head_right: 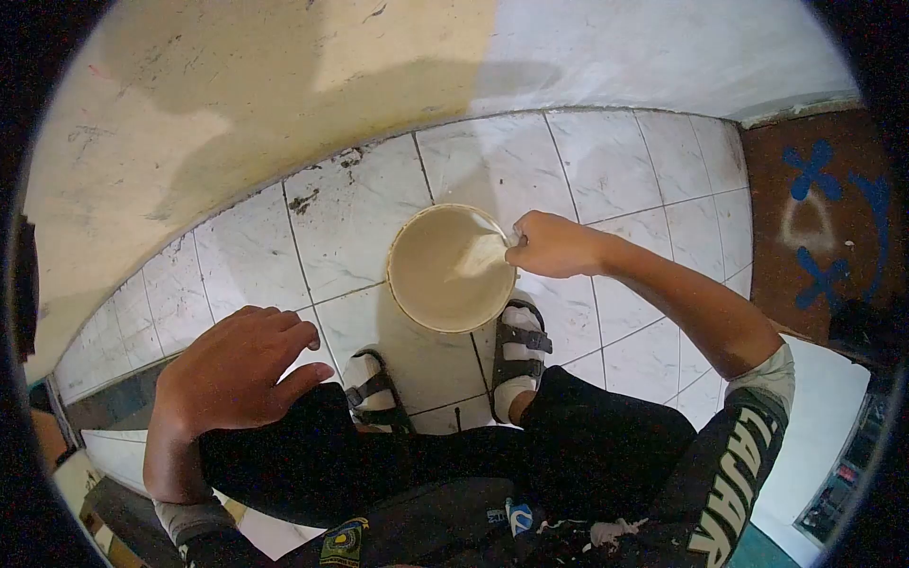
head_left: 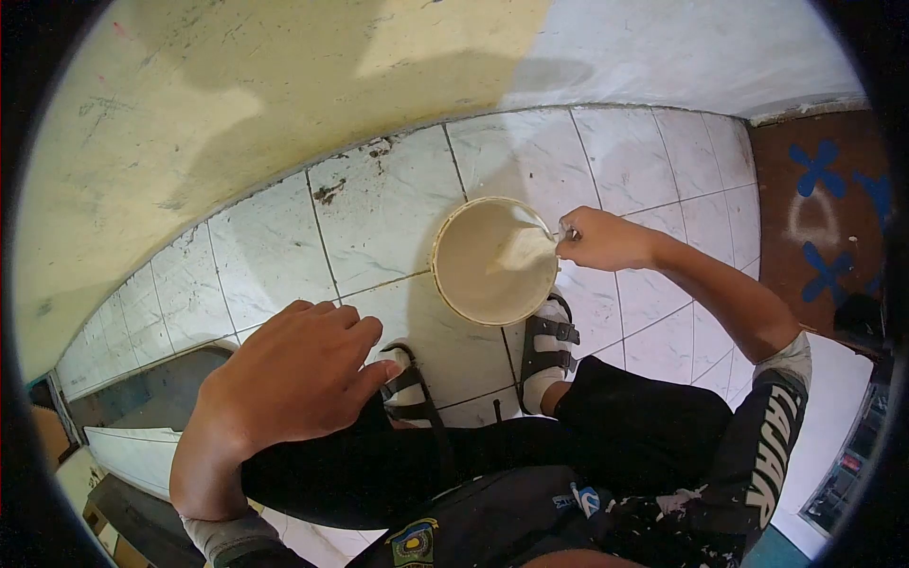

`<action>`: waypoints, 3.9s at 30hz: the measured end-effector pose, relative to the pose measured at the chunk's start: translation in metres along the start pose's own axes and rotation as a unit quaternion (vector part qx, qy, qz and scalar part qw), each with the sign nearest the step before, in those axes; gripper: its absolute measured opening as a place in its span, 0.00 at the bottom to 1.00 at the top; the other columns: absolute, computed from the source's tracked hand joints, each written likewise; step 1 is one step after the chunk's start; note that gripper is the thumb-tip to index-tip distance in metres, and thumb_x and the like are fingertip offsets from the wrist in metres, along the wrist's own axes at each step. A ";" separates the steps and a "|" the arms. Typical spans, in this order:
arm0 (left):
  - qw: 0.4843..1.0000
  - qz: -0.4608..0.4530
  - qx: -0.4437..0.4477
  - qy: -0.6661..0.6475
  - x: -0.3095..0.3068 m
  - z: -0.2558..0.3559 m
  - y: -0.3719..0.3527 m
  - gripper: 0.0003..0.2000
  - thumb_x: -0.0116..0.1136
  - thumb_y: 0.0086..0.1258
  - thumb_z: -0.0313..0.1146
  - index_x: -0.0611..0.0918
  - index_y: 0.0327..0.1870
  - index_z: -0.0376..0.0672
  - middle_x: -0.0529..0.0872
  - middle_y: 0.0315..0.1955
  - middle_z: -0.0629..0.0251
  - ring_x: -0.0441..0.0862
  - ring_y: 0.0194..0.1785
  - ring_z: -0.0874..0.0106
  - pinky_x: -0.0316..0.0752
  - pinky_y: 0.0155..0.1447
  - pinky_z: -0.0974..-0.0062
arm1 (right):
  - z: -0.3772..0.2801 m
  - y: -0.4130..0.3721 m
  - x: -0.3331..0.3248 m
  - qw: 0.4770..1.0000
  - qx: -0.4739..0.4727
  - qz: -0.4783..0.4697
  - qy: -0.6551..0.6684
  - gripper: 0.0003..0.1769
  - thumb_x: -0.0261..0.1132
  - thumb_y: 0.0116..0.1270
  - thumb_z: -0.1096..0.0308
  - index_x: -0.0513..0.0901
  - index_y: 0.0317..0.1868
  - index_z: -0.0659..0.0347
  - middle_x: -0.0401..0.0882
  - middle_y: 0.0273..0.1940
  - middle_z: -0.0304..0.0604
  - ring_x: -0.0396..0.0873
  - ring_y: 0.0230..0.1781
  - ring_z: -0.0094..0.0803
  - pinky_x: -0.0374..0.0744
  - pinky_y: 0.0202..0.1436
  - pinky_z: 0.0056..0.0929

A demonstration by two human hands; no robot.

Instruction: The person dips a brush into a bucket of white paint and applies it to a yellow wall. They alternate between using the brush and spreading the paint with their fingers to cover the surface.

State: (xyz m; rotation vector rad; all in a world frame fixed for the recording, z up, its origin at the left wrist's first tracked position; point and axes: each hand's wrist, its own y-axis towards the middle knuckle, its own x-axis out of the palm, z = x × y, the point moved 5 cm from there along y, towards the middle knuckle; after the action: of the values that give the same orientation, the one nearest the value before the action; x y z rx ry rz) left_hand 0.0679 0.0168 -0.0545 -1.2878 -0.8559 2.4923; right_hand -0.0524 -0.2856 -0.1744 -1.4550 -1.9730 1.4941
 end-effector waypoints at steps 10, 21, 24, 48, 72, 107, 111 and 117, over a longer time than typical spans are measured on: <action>1.000 -0.015 -0.013 0.007 0.000 -0.001 0.001 0.17 0.56 0.79 0.46 0.82 0.46 0.37 0.84 0.38 0.53 0.82 0.48 0.52 0.75 0.56 0.57 | -0.002 -0.001 0.004 0.996 -0.001 0.037 -0.086 0.25 0.63 0.66 0.57 0.81 0.45 0.78 0.86 0.37 0.66 0.87 0.39 0.52 0.82 0.46 0.45; 1.000 -0.010 -0.004 0.007 0.001 0.002 0.007 0.18 0.56 0.80 0.46 0.82 0.46 0.37 0.86 0.37 0.50 0.83 0.45 0.50 0.77 0.53 0.56 | -0.044 0.008 0.031 0.971 -0.105 0.058 -0.208 0.19 0.60 0.69 0.64 0.79 0.47 0.77 0.84 0.36 0.67 0.87 0.42 0.59 0.82 0.47 0.50; 0.993 0.058 0.011 -0.100 0.013 0.004 0.015 0.17 0.57 0.80 0.45 0.82 0.45 0.36 0.87 0.36 0.48 0.85 0.43 0.50 0.79 0.48 0.55 | -0.042 -0.003 0.025 0.997 -0.049 0.033 -0.054 0.20 0.59 0.72 0.64 0.79 0.48 0.78 0.86 0.37 0.63 0.87 0.39 0.50 0.83 0.44 0.46; 0.677 -0.178 -0.117 -0.705 0.091 0.064 0.067 0.19 0.53 0.84 0.44 0.82 0.50 0.32 0.88 0.41 0.60 0.90 0.43 0.71 0.85 0.50 0.79 | -0.035 -0.052 0.083 0.970 -0.136 -0.071 0.186 0.16 0.63 0.76 0.62 0.84 0.50 0.69 0.87 0.37 0.51 0.85 0.40 0.38 0.82 0.50 0.41; 0.736 -0.169 -0.070 -0.651 0.090 0.054 0.065 0.19 0.53 0.84 0.45 0.81 0.50 0.32 0.88 0.38 0.62 0.89 0.39 0.76 0.79 0.46 0.80 | -0.040 -0.029 0.050 0.857 -0.356 0.138 -0.345 0.38 0.42 0.78 0.31 0.68 0.80 0.39 0.35 0.83 0.70 0.34 0.83 0.71 0.42 0.81 0.66; 0.741 -0.159 -0.066 -0.649 0.081 0.045 0.067 0.19 0.53 0.84 0.47 0.80 0.52 0.36 0.87 0.38 0.65 0.89 0.41 0.76 0.76 0.43 0.81 | -0.005 -0.027 0.009 0.905 -0.302 0.201 -0.221 0.54 0.27 0.70 0.17 0.59 0.83 0.44 0.36 0.84 0.63 0.33 0.85 0.64 0.43 0.83 0.65; 0.789 -0.156 -0.050 -0.592 0.076 0.043 0.066 0.19 0.52 0.85 0.47 0.80 0.52 0.36 0.86 0.37 0.65 0.88 0.40 0.78 0.77 0.41 0.80 | 0.029 0.012 -0.047 0.904 -0.285 0.117 0.297 0.51 0.34 0.76 0.26 0.58 0.83 0.58 0.50 0.82 0.61 0.51 0.82 0.56 0.51 0.81 0.59; 0.827 -0.136 -0.054 -0.543 0.074 0.038 0.070 0.18 0.52 0.85 0.43 0.80 0.51 0.34 0.86 0.35 0.66 0.89 0.40 0.77 0.76 0.39 0.81 | 0.075 0.099 -0.111 0.750 -0.125 0.109 0.640 0.51 0.48 0.72 0.29 0.54 0.82 0.58 0.53 0.81 0.60 0.56 0.79 0.56 0.57 0.78 0.59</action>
State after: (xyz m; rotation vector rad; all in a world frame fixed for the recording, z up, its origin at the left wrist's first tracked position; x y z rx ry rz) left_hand -0.0009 -0.0232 -0.1277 0.4082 -1.2466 2.8102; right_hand 0.0000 -0.4233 -0.2530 -2.0010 -1.0891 -0.0138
